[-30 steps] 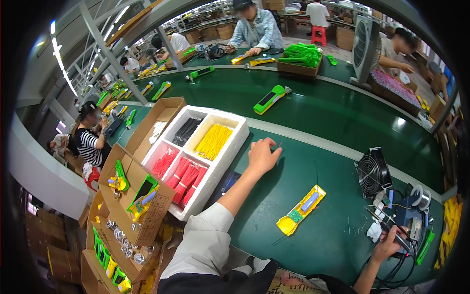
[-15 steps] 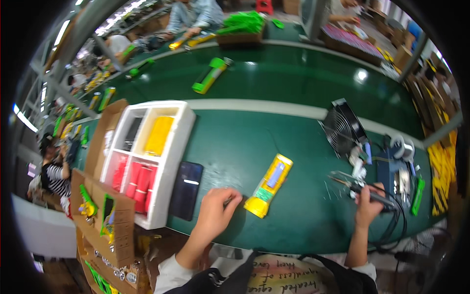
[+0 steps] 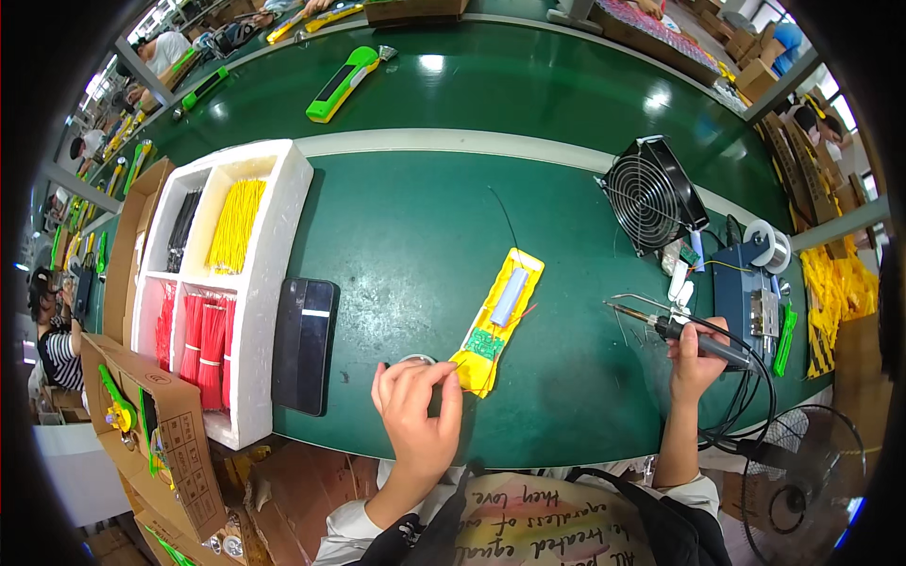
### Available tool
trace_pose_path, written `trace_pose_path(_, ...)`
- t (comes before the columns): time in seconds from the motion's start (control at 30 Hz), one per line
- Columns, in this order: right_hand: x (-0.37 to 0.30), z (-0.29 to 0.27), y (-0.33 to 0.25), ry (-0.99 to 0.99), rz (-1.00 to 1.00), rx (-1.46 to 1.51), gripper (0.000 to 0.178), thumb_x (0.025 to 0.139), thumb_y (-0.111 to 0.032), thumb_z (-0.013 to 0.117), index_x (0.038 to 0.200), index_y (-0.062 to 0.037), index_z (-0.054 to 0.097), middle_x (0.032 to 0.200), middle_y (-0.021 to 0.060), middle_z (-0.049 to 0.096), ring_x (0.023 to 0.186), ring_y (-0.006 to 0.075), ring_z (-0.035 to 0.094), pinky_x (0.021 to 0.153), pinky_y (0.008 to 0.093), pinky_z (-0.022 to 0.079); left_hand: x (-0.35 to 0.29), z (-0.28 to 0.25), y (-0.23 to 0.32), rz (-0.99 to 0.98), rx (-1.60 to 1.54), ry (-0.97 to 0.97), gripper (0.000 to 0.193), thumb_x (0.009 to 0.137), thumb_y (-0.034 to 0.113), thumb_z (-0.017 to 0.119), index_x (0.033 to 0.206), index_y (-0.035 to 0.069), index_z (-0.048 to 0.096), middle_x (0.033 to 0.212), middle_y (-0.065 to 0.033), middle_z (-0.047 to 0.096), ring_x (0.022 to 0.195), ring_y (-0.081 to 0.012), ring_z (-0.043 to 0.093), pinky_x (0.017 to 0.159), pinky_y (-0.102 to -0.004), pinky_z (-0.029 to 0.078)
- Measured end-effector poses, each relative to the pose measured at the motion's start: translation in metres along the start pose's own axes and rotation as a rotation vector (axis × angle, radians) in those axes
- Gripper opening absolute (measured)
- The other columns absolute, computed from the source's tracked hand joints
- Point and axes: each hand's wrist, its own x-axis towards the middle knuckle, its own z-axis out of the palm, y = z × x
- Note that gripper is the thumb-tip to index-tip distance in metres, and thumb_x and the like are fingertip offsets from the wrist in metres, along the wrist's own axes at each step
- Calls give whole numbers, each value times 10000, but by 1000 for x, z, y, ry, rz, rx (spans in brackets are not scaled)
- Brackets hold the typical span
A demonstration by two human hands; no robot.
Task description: The person solders wires to a circuit board inside a flashlight casing with a soldering iron, places the flashlight onto a conveyor belt, and then solders components into another flashlight casing.
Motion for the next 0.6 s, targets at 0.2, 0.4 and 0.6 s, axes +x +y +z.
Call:
trace_pose_path(0.2, -4, 10, -14, 3, -42, 15, 156, 747, -94, 528, 728, -42, 383, 582, 21, 420, 390, 60, 403, 344, 156, 320, 1, 3, -5, -51, -24, -25, 100, 639, 71, 611, 721, 75, 555, 839, -67, 515, 806, -224, 479, 852, -435, 289)
trace_pose_path(0.4, -15, 31, -45, -22, -103, 148, 275, 707, -196, 561, 726, -20, 350, 561, 70, 421, 339, 77, 375, 312, 170, 322, 7, 10, -7, -83, -12, 15, 112, 599, 83, 634, 676, 93, 554, 944, -60, 485, 867, -239, 465, 864, -469, 280)
trace_pose_path(0.6, -38, 68, -52, -210, 22, 154, 321, 732, -234, 572, 749, -16, 336, 562, 77, 444, 365, 74, 428, 322, 152, 349, 9, 13, -7, -102, 0, -15, 139, 548, 78, 648, 644, 110, 552, 926, -23, 495, 861, -214, 470, 863, -459, 271)
